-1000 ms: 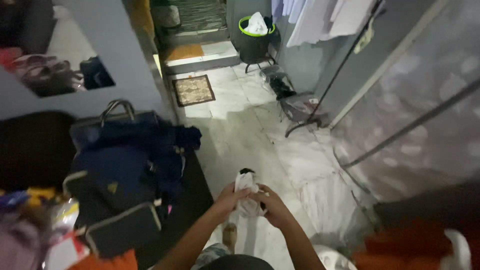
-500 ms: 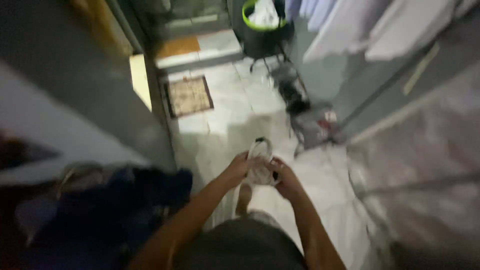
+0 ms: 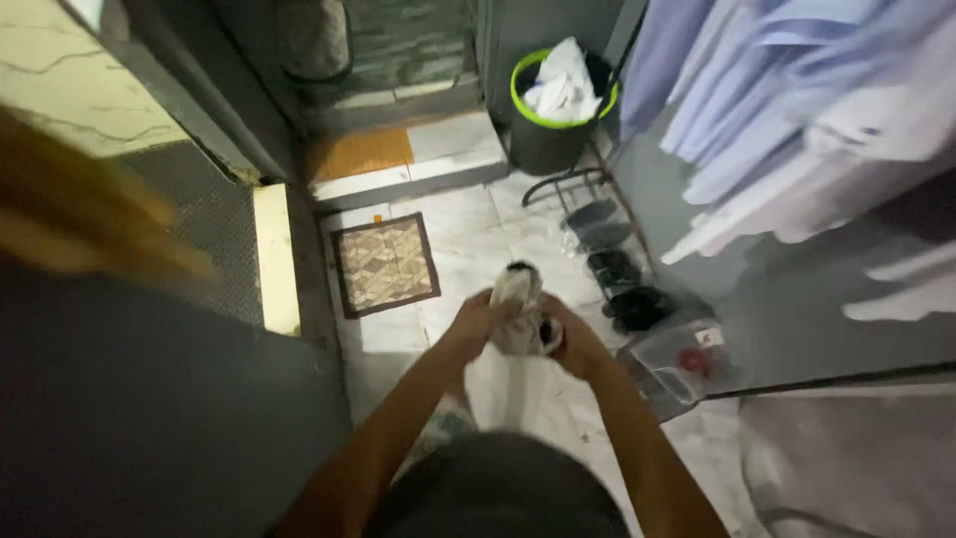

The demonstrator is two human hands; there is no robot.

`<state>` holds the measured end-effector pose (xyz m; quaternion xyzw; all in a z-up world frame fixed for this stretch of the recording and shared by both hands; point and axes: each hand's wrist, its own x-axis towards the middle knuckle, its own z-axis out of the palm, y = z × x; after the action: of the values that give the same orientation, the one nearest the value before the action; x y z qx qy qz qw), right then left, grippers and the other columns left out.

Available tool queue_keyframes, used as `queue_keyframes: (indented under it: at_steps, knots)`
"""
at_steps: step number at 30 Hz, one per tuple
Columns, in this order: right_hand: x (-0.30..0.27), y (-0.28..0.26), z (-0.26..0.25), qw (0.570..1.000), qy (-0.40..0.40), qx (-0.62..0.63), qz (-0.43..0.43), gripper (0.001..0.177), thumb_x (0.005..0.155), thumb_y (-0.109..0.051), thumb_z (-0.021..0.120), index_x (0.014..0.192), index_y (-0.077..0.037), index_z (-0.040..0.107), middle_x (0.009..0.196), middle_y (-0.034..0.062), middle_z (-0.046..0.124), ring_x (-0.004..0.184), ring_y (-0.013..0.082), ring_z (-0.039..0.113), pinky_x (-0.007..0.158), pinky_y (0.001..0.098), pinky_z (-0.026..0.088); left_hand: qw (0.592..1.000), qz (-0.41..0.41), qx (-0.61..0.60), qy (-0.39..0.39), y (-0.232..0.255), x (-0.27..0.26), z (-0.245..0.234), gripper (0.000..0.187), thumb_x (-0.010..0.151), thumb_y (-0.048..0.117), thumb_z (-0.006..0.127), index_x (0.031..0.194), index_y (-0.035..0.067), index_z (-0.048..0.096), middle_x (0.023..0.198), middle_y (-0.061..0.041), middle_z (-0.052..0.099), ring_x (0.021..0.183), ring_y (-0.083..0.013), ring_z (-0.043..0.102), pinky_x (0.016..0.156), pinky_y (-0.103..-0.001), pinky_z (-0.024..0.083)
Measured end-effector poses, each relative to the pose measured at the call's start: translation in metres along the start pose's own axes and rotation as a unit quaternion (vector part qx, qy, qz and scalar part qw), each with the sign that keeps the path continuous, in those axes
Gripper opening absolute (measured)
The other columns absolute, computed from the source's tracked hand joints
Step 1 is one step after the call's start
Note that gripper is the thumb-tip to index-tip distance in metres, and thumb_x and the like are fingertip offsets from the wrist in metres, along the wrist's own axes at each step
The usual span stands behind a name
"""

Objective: Sort and organize various household items including shoes, socks, and clothing.

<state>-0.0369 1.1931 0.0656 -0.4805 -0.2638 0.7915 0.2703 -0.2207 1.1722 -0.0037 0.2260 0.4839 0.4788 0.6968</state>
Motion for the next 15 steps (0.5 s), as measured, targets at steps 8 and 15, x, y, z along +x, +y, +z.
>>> queue_keyframes:
  at_steps: [8, 15]
  knots:
    - [0.193, -0.097, -0.019, 0.993, 0.013, -0.056, -0.104, 0.052, 0.093, -0.036, 0.065, 0.135, -0.006, 0.057, 0.122, 0.0104, 0.063, 0.105, 0.023, 0.065, 0.083, 0.0388, 0.058, 0.988, -0.051, 0.123, -0.074, 0.121, 0.211, -0.016, 0.034, 0.091, 0.014, 0.071, 0.12, -0.003, 0.064, 0.089, -0.014, 0.075, 0.065, -0.0202, 0.07, 0.053, -0.034, 0.056]
    - [0.37, -0.185, -0.056, 0.983, 0.099, 0.15, -0.022, 0.035, 0.096, -0.036, 0.067, 0.12, -0.011, 0.066, 0.102, 0.0063, 0.069, 0.085, 0.0206, 0.064, 0.071, 0.0361, 0.052, 0.966, -0.032, 0.238, -0.091, 0.209, 0.381, -0.007, 0.032, 0.093, 0.026, 0.073, 0.107, -0.003, 0.07, 0.078, -0.01, 0.071, 0.056, -0.0149, 0.065, 0.045, -0.03, 0.052]
